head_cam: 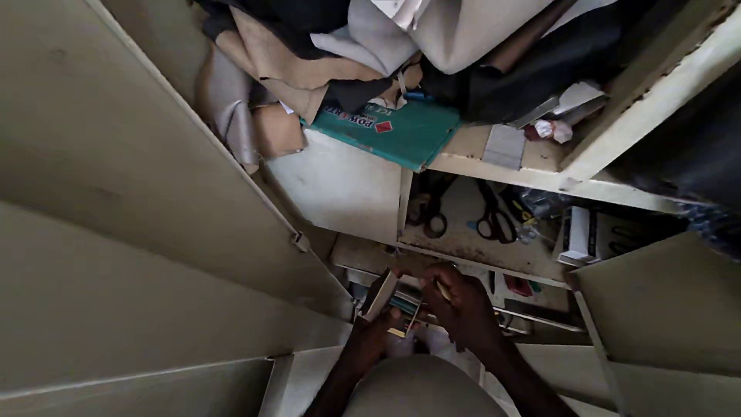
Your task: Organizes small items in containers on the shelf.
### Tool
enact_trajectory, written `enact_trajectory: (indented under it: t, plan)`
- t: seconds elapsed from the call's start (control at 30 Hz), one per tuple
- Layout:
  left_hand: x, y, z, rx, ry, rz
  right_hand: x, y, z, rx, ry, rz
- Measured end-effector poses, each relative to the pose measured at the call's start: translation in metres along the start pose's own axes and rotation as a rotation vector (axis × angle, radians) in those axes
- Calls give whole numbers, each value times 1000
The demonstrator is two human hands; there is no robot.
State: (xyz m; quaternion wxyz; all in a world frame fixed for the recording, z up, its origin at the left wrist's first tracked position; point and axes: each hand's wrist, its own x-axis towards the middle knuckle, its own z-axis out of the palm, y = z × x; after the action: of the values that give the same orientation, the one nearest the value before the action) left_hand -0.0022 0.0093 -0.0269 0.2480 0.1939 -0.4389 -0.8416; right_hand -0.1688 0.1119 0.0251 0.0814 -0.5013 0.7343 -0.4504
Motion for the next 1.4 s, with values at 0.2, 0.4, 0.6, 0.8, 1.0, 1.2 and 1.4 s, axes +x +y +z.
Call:
enact_trajectory:
  t: [0.2,0.4,0.6,0.8,1.0,1.2,1.4]
  plan:
    - [4,4,-1,-42,-88,-30,14,1,-10,-131,-29,-64]
    - [5,4,-3,2,-80,-52,22,1,-20,-159,-162,-89]
    - [4,7,0,158,67,-61,26,-16,-28,-265,-322,-220]
    - [4,4,-1,189,44,-33,29,-31,-24,-424,-405,-183]
    - [0,10,7,308,96,-31,25,-42,-18,-504,-472,-108]
    - [-3,10,11,332,121,-105,28,-44,-18,-608,-552,-43]
    - [1,8,17,327,206,-152,24,-31,-10,-603,-534,-262]
